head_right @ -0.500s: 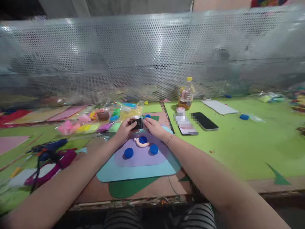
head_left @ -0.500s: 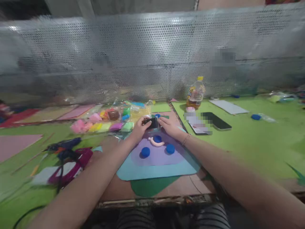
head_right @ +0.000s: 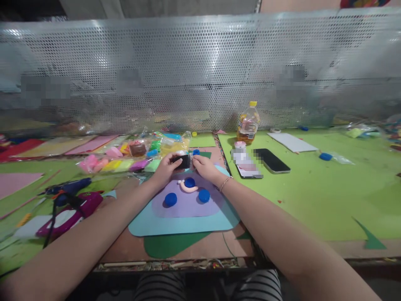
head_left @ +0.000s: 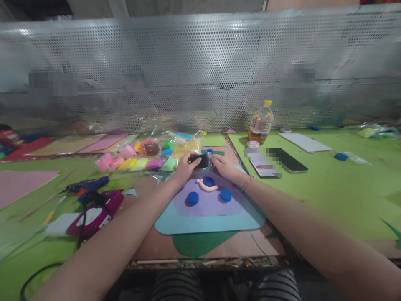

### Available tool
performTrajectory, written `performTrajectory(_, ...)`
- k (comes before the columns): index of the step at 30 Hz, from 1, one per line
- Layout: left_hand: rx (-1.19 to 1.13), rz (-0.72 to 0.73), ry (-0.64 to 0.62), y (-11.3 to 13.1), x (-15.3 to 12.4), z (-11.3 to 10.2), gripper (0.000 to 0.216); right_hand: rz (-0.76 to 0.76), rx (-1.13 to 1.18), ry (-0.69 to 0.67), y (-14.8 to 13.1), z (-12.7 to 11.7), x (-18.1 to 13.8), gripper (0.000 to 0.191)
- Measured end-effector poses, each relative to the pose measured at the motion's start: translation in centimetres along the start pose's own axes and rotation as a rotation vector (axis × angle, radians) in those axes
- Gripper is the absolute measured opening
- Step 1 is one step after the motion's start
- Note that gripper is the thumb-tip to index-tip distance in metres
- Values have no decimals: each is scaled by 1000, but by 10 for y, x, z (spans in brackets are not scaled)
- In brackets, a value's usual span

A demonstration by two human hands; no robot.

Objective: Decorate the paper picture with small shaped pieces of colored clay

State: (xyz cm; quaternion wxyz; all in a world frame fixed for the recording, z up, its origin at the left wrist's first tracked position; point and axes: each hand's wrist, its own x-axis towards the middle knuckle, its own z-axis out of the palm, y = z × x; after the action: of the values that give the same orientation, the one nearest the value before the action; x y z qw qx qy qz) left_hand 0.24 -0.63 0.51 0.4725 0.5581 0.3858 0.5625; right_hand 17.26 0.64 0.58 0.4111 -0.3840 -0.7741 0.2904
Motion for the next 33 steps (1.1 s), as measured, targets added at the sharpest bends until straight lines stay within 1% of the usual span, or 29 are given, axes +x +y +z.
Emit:
performTrajectory(6,106,48,33,0,0,0,28,22,-147,19,5,0,3,18)
performTrajectory(11,141,90,21,0,0,0,28,64,-102,26,-1,-3,2,17)
performTrajectory(16,94,60,11,5,-2,0,30,139,-30,1,-15,-8,-1,18)
performTrajectory(21,16,15,-19,6,-2,-2,32,186,104,-6,-16,-11,-2,19)
performTrajectory(28,-238,-121,-65,4,0,0,36,127,409,-50,3,-6,-1,33)
performTrajectory(31,-306,-154,-57,5,0,1,36,104,495,-49,3,-3,-2,38)
performTrajectory(33,-315,-158,-49,5,0,1,35,116,543,-49,-1,-2,-3,39)
